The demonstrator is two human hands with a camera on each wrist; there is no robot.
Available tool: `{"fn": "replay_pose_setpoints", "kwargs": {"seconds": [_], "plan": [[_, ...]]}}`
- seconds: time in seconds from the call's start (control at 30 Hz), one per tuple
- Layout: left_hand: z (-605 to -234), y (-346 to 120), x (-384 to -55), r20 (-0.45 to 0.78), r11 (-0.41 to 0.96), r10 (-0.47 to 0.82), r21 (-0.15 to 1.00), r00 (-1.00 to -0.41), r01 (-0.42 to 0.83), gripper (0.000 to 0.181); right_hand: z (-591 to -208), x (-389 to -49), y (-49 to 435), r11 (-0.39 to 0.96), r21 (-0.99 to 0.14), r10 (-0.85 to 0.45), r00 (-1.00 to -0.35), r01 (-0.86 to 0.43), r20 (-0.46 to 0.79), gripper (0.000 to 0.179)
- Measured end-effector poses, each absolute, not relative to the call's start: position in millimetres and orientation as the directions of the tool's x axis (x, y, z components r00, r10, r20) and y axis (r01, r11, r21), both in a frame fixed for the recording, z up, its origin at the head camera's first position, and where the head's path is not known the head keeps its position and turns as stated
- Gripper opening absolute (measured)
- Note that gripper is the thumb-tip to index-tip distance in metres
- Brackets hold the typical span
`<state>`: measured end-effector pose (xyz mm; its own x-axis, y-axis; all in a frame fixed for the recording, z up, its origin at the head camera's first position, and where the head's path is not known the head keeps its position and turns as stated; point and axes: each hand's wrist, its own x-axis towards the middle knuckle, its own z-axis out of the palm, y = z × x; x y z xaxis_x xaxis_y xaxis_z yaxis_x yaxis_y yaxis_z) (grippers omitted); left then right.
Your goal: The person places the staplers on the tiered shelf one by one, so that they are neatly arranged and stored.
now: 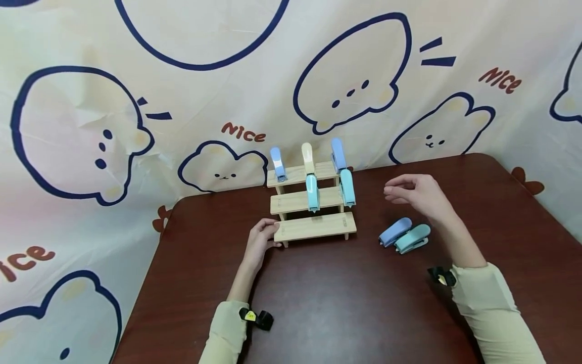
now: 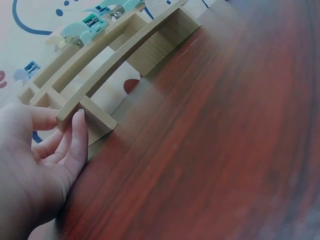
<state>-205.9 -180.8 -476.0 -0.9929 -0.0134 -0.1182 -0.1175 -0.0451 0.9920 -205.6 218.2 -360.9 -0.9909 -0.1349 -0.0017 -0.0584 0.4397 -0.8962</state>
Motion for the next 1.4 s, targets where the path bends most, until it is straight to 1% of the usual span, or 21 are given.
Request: {"fn": "replay_pose_setpoints", "kwargs": {"seconds": [0.07,0.17,0.37,0.5,0.63,0.8,0.93,1.03,1.1,1.17,1.23,1.27,1.33,1.4], "plan": [[-475.0,-181.4,-205.8,-0.117,-0.051,-0.006,0.992,-0.993,-0.116,0.024,-361.1,-208.5,223.0,0.435,-0.899,-0.154,-0.988,-0.054,-0.016,0.045],[-474.4,-181.6,-205.5,-0.120,-0.053,0.002,0.991,-0.993,-0.119,0.025,-363.6,-212.2,230.9,0.455,-0.890,-0.198,-0.978,-0.029,-0.069,0.042],[-475.1,-182.7,-205.4,-0.123,-0.052,-0.010,0.991,-0.992,-0.122,0.023,-373.7,-217.7,244.3,0.551,-0.834,-0.285,-0.938,0.007,-0.197,0.047],[-475.4,-183.3,-206.5,-0.121,-0.050,-0.008,0.991,-0.993,-0.121,0.023,-378.0,-219.7,252.3,0.585,-0.811,-0.309,-0.921,0.014,-0.239,0.051],[-475.7,-183.7,-207.5,-0.119,-0.054,-0.009,0.991,-0.993,-0.119,0.022,-380.8,-219.2,257.6,0.617,-0.787,-0.362,-0.892,-0.012,-0.270,0.050],[-477.2,-184.0,-205.6,-0.119,-0.054,-0.011,0.991,-0.993,-0.119,0.023,-384.5,-216.9,256.5,0.651,-0.752,-0.443,-0.858,-0.107,-0.262,0.044],[-480.0,-183.2,-202.8,-0.126,-0.057,-0.011,0.990,-0.992,-0.125,0.022,-389.4,-215.4,252.9,0.649,-0.744,-0.467,-0.855,-0.158,-0.226,0.038],[-482.1,-182.5,-200.7,-0.130,-0.058,-0.010,0.990,-0.991,-0.129,0.021,-393.4,-215.7,250.0,0.644,-0.744,-0.420,-0.895,-0.178,-0.149,0.031],[-482.4,-181.9,-199.7,-0.128,-0.056,-0.007,0.990,-0.992,-0.128,0.021,-394.1,-216.1,248.7,0.662,-0.728,-0.350,-0.932,-0.179,-0.090,0.030],[-482.0,-181.6,-199.6,-0.127,-0.055,-0.005,0.990,-0.992,-0.126,0.021,-393.0,-215.8,249.8,0.668,-0.727,-0.300,-0.952,-0.162,-0.063,0.031],[-480.8,-181.5,-200.8,-0.123,-0.053,-0.005,0.991,-0.992,-0.123,0.022,-390.5,-215.3,251.4,0.675,-0.725,-0.291,-0.952,-0.135,-0.094,0.033],[-480.1,-181.4,-201.7,-0.120,-0.053,-0.006,0.991,-0.993,-0.120,0.022,-389.6,-215.3,252.4,0.679,-0.723,-0.309,-0.943,-0.128,-0.123,0.032],[-479.3,-181.4,-203.6,-0.117,-0.055,-0.007,0.992,-0.993,-0.117,0.023,-388.7,-215.7,253.6,0.672,-0.729,-0.362,-0.917,-0.130,-0.170,0.028],[-478.7,-181.1,-204.9,-0.115,-0.055,-0.009,0.992,-0.993,-0.114,0.023,-390.0,-217.4,252.1,0.669,-0.728,-0.395,-0.902,-0.151,-0.176,0.021]]}}
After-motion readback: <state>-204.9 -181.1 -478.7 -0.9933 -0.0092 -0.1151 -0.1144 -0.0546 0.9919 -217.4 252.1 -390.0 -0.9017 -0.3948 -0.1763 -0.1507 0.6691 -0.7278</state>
